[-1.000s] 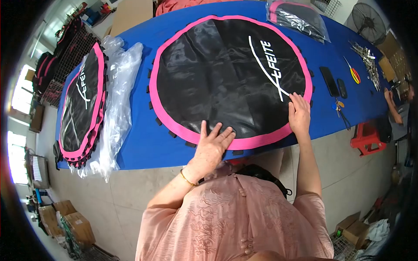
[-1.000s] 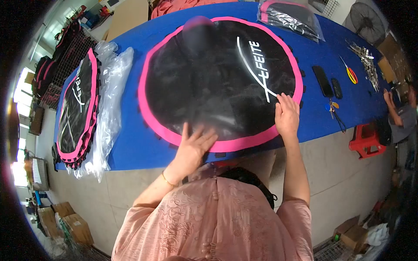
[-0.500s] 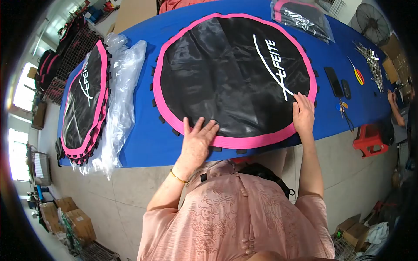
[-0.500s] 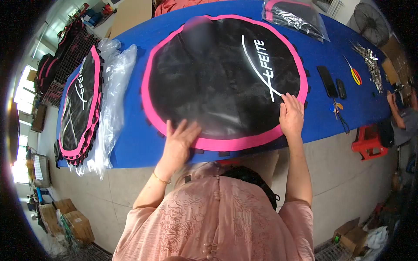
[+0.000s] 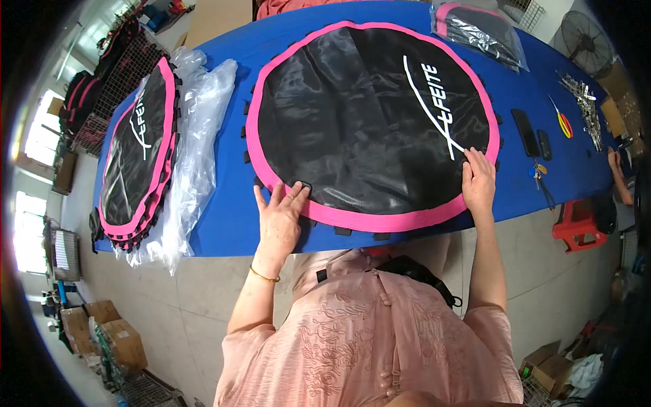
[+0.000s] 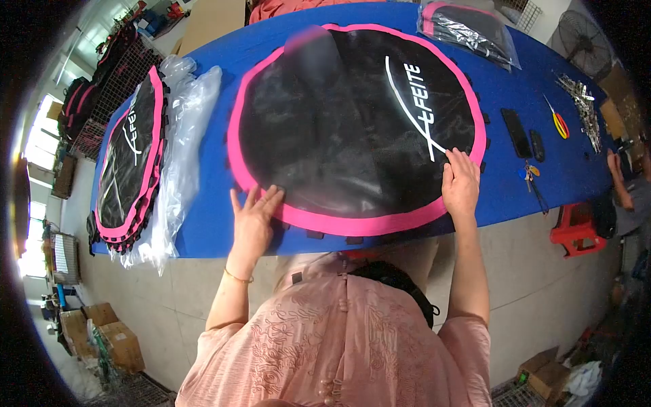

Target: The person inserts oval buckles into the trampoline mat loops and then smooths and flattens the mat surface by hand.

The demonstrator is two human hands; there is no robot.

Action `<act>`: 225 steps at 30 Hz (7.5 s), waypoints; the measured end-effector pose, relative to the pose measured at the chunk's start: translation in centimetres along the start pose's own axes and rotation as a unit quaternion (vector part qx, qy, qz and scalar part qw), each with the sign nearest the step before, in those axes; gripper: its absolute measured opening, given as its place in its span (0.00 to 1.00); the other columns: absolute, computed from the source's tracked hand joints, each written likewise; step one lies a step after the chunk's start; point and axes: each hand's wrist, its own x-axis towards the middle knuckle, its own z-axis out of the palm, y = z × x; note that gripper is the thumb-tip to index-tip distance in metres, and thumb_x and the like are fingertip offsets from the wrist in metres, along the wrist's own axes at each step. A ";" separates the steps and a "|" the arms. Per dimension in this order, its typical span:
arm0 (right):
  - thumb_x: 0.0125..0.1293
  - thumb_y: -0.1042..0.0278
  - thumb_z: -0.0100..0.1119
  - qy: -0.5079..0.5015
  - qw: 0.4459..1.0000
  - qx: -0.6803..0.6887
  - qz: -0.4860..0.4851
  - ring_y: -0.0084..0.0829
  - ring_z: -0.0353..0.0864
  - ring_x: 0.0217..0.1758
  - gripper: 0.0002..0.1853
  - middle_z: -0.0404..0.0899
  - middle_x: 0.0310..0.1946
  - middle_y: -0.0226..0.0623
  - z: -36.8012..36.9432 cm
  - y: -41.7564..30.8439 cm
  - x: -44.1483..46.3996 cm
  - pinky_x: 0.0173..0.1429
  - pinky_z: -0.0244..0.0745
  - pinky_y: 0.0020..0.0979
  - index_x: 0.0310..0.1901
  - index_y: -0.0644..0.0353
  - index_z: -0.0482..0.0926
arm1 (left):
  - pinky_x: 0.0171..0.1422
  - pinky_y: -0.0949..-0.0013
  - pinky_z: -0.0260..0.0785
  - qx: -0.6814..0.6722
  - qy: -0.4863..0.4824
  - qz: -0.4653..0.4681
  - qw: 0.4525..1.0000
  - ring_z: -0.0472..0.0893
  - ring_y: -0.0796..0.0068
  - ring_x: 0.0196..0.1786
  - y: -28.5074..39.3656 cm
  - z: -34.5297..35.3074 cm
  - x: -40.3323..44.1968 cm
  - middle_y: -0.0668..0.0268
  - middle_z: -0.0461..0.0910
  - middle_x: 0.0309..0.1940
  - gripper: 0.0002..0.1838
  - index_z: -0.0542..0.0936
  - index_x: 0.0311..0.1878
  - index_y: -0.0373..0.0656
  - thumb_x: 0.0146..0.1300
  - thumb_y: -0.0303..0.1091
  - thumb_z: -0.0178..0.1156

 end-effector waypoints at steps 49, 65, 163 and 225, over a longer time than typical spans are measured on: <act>0.73 0.67 0.60 0.089 0.995 0.023 -0.038 0.50 0.82 0.68 0.14 0.86 0.61 0.48 1.3 0.4 -0.3 0.75 0.70 0.50 0.55 0.61 0.86 | 0.83 0.23 0.46 -0.147 -0.005 0.296 0.944 0.75 0.46 0.73 14.3 2.2 7.8 0.62 0.81 0.69 0.26 0.82 0.67 0.45 0.65 0.27 0.58; 0.76 0.65 0.58 0.050 0.999 0.020 0.002 0.48 0.78 0.72 0.17 0.84 0.65 0.45 0.6 -0.4 -0.5 0.80 0.65 0.49 0.61 0.57 0.84 | 0.85 0.23 0.40 -0.120 0.001 0.257 0.959 0.75 0.49 0.75 11.6 2.8 6.2 0.64 0.82 0.69 0.28 0.83 0.68 0.47 0.63 0.28 0.62; 0.76 0.58 0.60 0.048 0.991 -0.085 0.088 0.55 0.71 0.78 0.22 0.78 0.71 0.43 2.4 -0.5 2.2 0.79 0.61 0.67 0.68 0.52 0.80 | 0.82 0.31 0.51 -0.089 0.017 0.223 0.971 0.72 0.54 0.77 12.7 7.6 18.1 0.60 0.75 0.75 0.27 0.76 0.73 0.44 0.75 0.43 0.59; 0.79 0.50 0.55 -0.076 0.994 -0.057 0.055 0.52 0.61 0.85 0.27 0.72 0.78 0.41 0.6 1.5 3.3 0.86 0.48 0.62 0.74 0.50 0.76 | 0.76 0.33 0.63 -0.083 -0.033 0.188 0.978 0.74 0.33 0.70 8.8 1.3 5.2 0.60 0.76 0.75 0.28 0.76 0.74 0.44 0.73 0.39 0.61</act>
